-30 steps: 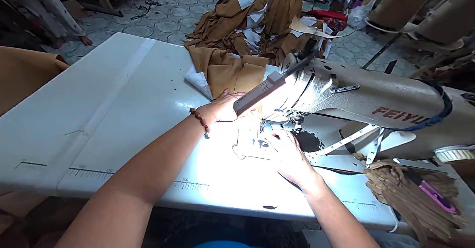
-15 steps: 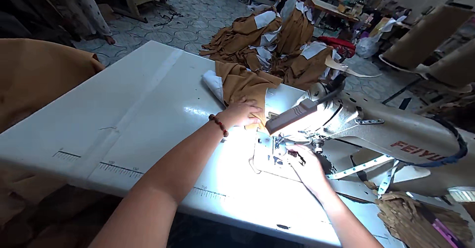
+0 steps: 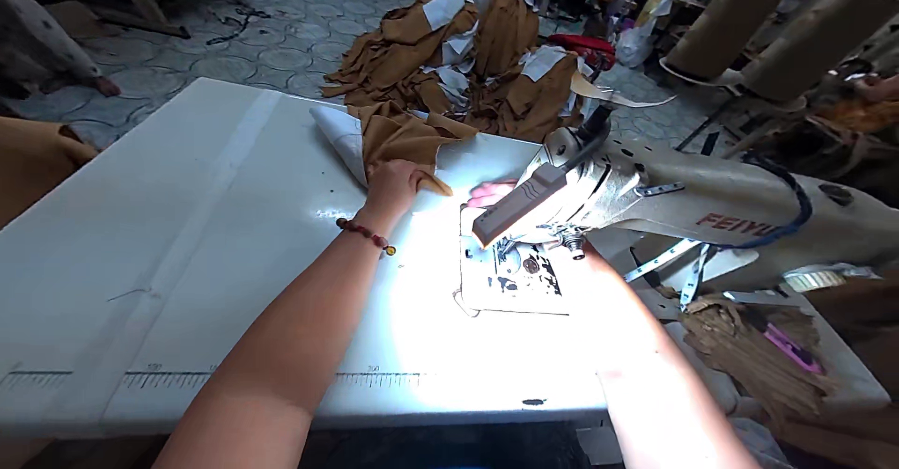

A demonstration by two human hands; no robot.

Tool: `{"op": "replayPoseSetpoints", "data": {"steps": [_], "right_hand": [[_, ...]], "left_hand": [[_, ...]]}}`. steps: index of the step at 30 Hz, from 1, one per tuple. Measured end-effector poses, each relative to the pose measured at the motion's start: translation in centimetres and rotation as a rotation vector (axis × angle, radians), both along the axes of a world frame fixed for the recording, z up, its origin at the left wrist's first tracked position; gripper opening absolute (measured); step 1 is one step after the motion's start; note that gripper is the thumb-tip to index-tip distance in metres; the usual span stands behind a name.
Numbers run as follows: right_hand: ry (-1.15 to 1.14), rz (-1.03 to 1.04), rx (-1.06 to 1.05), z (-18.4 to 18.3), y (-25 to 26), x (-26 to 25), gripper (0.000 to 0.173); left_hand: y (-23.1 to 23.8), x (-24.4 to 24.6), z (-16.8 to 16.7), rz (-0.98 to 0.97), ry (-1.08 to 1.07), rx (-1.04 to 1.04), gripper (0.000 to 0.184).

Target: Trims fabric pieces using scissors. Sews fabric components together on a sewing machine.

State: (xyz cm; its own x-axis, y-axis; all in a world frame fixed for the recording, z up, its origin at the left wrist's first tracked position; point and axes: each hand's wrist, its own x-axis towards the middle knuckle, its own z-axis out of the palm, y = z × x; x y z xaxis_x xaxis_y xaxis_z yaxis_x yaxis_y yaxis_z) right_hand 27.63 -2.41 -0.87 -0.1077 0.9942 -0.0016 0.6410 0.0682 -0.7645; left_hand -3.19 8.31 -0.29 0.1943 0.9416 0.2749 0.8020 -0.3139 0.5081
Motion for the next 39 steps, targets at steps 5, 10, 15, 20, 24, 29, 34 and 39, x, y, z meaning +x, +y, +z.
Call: {"op": "replayPoseSetpoints", "data": {"steps": [5,10,15,20,24,29,34,39], "right_hand": [[-0.030,-0.022,0.073,1.8,-1.9,-1.5,0.022],[-0.469,-0.218,-0.322,6.5,-1.7,-3.4,0.031],[0.446,0.250,-0.382,1.2,1.2,0.8,0.034],[0.108,-0.297,-0.130,2.6,-3.7,-2.1,0.022],[-0.083,-0.046,0.599,-0.8,-11.4,-9.4,0.034],[-0.268,0.459,0.542,-4.1,-14.8,-17.3,0.070],[-0.317,0.331,0.080,0.9,-13.8,-14.3,0.046],[-0.485,0.110,0.223,0.3,-12.0,-12.8,0.066]], "left_hand": [[0.3,-0.7,0.3,-0.047,0.011,0.035,0.031],[-1.5,-1.2,3.2,-0.418,0.206,-0.168,0.026],[-6.6,-1.0,8.2,-0.666,0.408,-0.465,0.023],[-16.3,-2.8,8.4,-1.086,0.240,-0.590,0.015],[-16.8,-3.8,9.8,-0.881,0.007,-0.588,0.024],[-8.1,-8.2,3.7,-0.258,0.369,-0.271,0.052],[-19.0,-8.2,3.2,0.034,0.560,-0.279,0.044],[-28.9,-2.4,8.5,-0.322,0.488,-0.404,0.046]]}}
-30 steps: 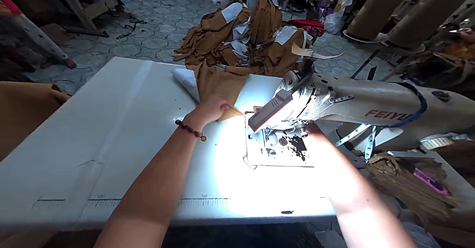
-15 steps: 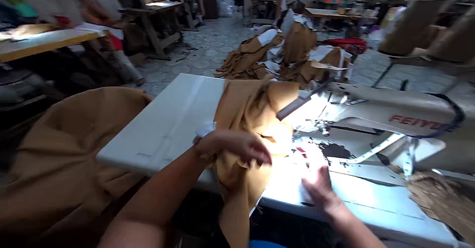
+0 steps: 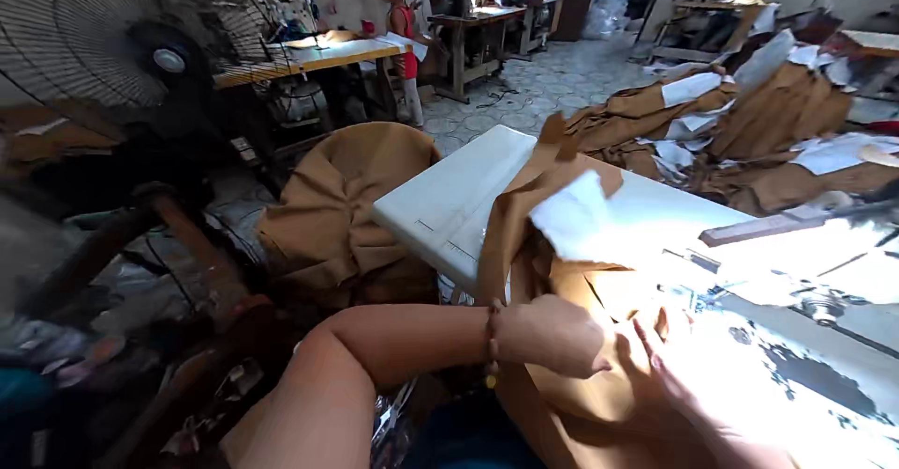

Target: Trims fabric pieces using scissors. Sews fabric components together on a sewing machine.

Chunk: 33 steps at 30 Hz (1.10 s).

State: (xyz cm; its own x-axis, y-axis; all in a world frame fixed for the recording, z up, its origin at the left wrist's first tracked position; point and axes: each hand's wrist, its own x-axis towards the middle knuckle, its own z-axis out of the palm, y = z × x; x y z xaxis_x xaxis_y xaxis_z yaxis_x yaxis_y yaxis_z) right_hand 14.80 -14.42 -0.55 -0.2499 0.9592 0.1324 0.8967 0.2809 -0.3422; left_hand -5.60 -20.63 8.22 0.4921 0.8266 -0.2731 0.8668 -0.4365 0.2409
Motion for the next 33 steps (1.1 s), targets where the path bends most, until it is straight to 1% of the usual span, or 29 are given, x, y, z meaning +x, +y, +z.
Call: {"op": "replayPoseSetpoints", "data": {"steps": [1,2,3,4,5,6,8,9,11,12,13,14,15,16,17,18,19,20,21,22,23,24,26,27,28,30,31,32,33], "right_hand": [[0.047,0.021,-0.017,-1.3,0.1,-0.1,0.069],[0.090,0.041,-0.048,-2.2,-0.1,-0.2,0.068],[0.129,0.071,-0.070,-2.6,-0.5,0.0,0.065],[0.166,0.121,-0.058,-3.0,-0.8,0.8,0.064],[0.183,0.165,-0.114,-2.5,-1.2,2.0,0.064],[0.169,0.199,-0.113,-1.9,-1.5,3.4,0.063],[0.021,0.263,0.032,-1.2,-1.2,7.2,0.070],[-0.025,0.257,0.038,-0.2,-1.5,8.7,0.071],[-0.034,0.119,-0.060,2.3,-3.0,9.9,0.065],[-0.018,0.028,-0.071,2.6,-3.3,10.4,0.063],[-0.003,-0.034,-0.054,1.9,-2.8,11.4,0.062],[0.010,-0.055,0.017,0.8,-2.3,12.5,0.051],[0.022,-0.057,0.116,-0.3,-1.9,13.4,0.039],[0.039,-0.056,0.219,-0.8,-1.8,13.9,0.032],[0.041,-0.042,0.373,-0.9,-1.6,14.1,0.030],[0.035,-0.059,0.474,-0.5,-1.5,13.9,0.031],[0.027,-0.105,0.485,0.2,-1.6,13.5,0.031],[0.010,-0.170,0.430,0.8,-1.7,13.2,0.030],[-0.006,-0.251,0.303,1.4,-1.6,12.8,0.027],[-0.011,-0.339,0.158,1.8,-1.1,12.5,0.025],[0.015,-0.392,0.073,1.7,-0.6,12.4,0.025],[0.034,-0.404,0.053,1.3,-0.1,12.5,0.025],[0.059,-0.368,0.089,0.1,0.5,12.5,0.024],[0.064,-0.355,0.093,-0.2,0.7,12.4,0.023],[0.063,-0.346,0.097,-0.4,0.9,12.3,0.022],[0.074,-0.353,0.091,-0.1,1.1,12.2,0.023],[0.088,-0.360,0.082,0.1,1.2,12.2,0.024],[0.109,-0.358,0.083,0.1,1.2,12.2,0.023],[0.138,-0.334,0.113,0.0,1.1,12.4,0.021]], "left_hand": [[0.8,-0.1,-0.3,-0.004,-0.103,0.126,0.044],[2.5,-0.5,-1.5,0.004,-0.177,0.277,0.039],[4.5,-1.2,-2.9,0.023,-0.190,0.369,0.035],[6.4,-2.2,-4.4,0.056,-0.163,0.379,0.039],[7.5,-3.1,-5.6,0.107,-0.122,0.313,0.047],[7.5,-3.7,-6.1,0.173,-0.074,0.220,0.056],[5.7,-3.0,-5.9,0.259,-0.010,0.137,0.066],[4.5,-2.2,-5.2,0.268,0.012,0.114,0.068],[2.9,-0.9,-4.2,0.250,0.002,0.077,0.065],[2.7,-0.7,-4.1,0.233,-0.032,0.074,0.060],[2.9,-0.7,-4.2,0.202,-0.090,0.081,0.053],[3.1,-1.0,-4.1,0.148,-0.176,0.068,0.045],[3.4,-1.5,-3.6,0.067,-0.289,0.021,0.040],[3.7,-2.2,-2.7,-0.051,-0.420,-0.027,0.038],[4.2,-2.9,-1.5,-0.187,-0.534,-0.066,0.037],[5.0,-3.8,-0.2,-0.290,-0.607,-0.077,0.039],[6.0,-4.9,0.8,-0.303,-0.599,-0.030,0.040],[7.0,-5.8,1.6,-0.220,-0.494,0.089,0.043],[8.1,-6.2,1.7,-0.102,-0.319,0.255,0.047],[8.9,-5.9,1.4,0.000,-0.145,0.372,0.050],[9.4,-5.4,0.7,0.016,-0.063,0.449,0.050],[9.4,-4.7,-0.2,-0.045,-0.059,0.494,0.047],[8.9,-3.4,-2.7,-0.272,-0.132,0.496,0.043],[8.7,-2.7,-3.8,-0.355,-0.153,0.466,0.044],[8.6,-2.1,-4.7,-0.395,-0.135,0.422,0.049],[9.3,-1.5,-6.1,-0.403,-0.073,0.348,0.058],[9.9,-1.5,-6.7,-0.400,-0.078,0.337,0.058],[10.5,-1.7,-7.2,-0.396,-0.122,0.337,0.054],[10.9,-1.7,-7.2,-0.378,-0.191,0.334,0.043]]}}
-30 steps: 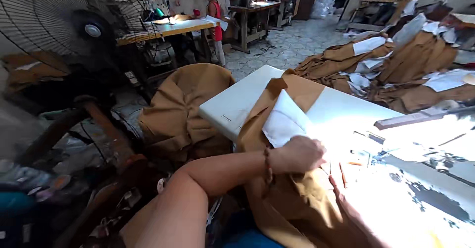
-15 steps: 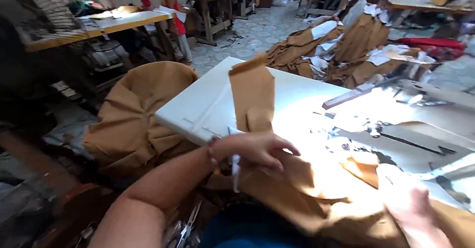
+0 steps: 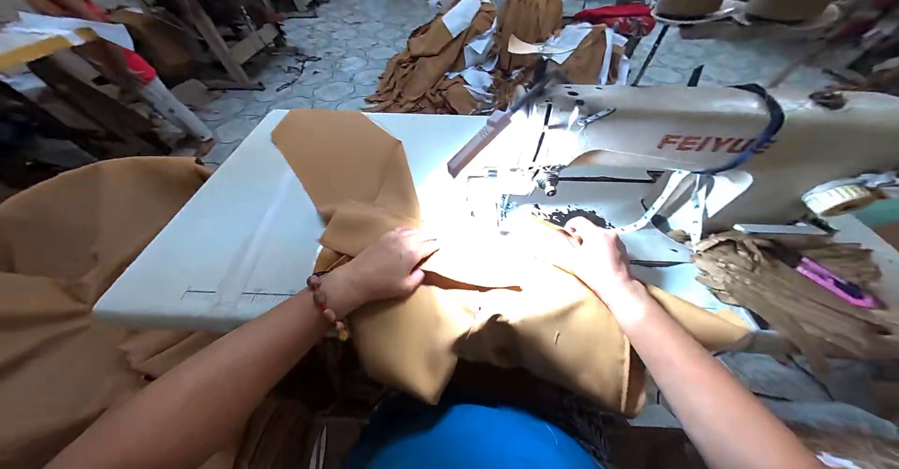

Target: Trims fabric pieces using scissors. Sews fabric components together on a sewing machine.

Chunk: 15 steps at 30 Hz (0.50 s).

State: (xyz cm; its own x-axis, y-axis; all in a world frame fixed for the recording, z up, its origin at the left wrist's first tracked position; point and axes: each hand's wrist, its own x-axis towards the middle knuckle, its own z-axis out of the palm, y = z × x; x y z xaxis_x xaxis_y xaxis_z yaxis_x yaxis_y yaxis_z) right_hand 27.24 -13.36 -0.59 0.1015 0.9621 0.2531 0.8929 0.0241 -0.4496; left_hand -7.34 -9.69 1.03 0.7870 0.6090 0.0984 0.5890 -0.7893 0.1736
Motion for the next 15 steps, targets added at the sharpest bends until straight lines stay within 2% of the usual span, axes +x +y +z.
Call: {"op": "replayPoseSetpoints", "data": {"steps": [2,4,5,7,8,10,11,13,15], "right_hand": [[0.037,0.120,0.210,-0.8,-0.4,0.7,0.016],[0.077,0.239,0.377,-0.8,-0.4,1.0,0.016],[0.095,0.273,0.402,-0.7,-0.4,0.8,0.017],[0.077,0.295,0.366,-0.9,-0.2,0.3,0.016],[0.061,0.289,0.353,-0.9,0.1,0.0,0.016],[0.039,0.250,0.331,-0.7,1.0,-0.7,0.015],[0.033,0.242,0.338,-0.7,1.3,-1.1,0.015],[0.018,0.285,0.404,-0.8,1.8,-2.0,0.018],[0.006,0.379,0.509,0.0,2.5,-3.3,0.019]], "left_hand": [[-0.4,0.5,2.0,0.112,-0.173,-0.110,0.016],[-0.8,1.4,6.0,0.297,-0.262,-0.252,0.028],[0.0,1.3,6.8,0.352,-0.279,-0.195,0.029],[2.1,0.8,6.1,0.417,-0.252,0.034,0.015],[2.3,0.8,5.6,0.399,-0.222,0.107,0.021],[1.6,1.5,4.6,0.208,-0.209,0.128,0.023],[0.9,2.2,4.2,0.098,-0.195,0.041,0.020],[0.3,3.7,3.4,-0.031,-0.177,-0.248,0.030],[1.1,5.3,2.8,0.006,-0.247,-0.533,0.036]]}}
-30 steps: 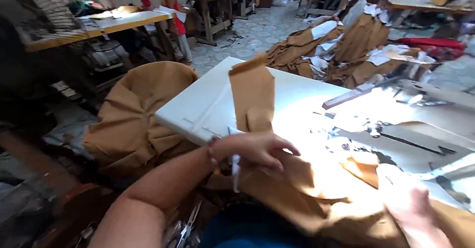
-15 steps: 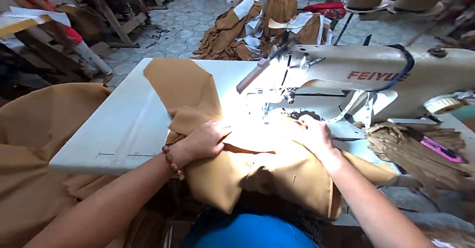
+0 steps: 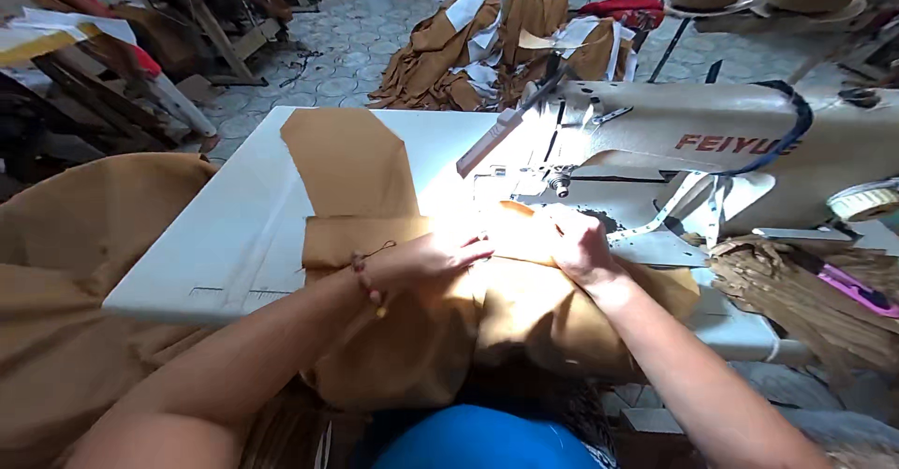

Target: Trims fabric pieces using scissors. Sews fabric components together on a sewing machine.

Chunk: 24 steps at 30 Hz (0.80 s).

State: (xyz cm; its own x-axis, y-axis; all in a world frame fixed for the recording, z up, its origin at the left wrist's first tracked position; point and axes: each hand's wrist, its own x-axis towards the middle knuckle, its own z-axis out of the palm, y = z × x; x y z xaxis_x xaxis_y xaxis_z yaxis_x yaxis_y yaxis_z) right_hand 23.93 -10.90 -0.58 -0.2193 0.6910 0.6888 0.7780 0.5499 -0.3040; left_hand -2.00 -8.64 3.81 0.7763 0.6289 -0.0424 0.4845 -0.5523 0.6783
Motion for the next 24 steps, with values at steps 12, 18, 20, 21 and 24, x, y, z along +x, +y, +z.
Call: {"op": "replayPoseSetpoints", "data": {"steps": [12,18,20,21,24], "right_hand": [[-0.253,-0.194,-0.510,-2.8,-7.7,-3.1,0.074],[-0.214,0.209,-0.285,-2.8,-6.2,-1.0,0.056],[-0.172,0.415,-0.145,-3.2,-9.0,-3.3,0.052],[-0.211,0.474,-0.127,-3.7,-9.9,-4.2,0.050],[-0.210,0.461,-0.016,-5.8,-10.0,-5.5,0.033]], "left_hand": [[5.9,-0.2,-2.6,0.393,-0.214,-0.286,0.015],[8.1,-1.4,-2.4,0.087,-0.125,0.219,0.021],[8.2,-1.8,-2.7,0.109,-0.160,0.161,0.018],[8.1,-1.9,-2.8,0.117,-0.176,0.139,0.018],[8.1,-1.9,-2.9,0.110,-0.167,0.167,0.019]]}}
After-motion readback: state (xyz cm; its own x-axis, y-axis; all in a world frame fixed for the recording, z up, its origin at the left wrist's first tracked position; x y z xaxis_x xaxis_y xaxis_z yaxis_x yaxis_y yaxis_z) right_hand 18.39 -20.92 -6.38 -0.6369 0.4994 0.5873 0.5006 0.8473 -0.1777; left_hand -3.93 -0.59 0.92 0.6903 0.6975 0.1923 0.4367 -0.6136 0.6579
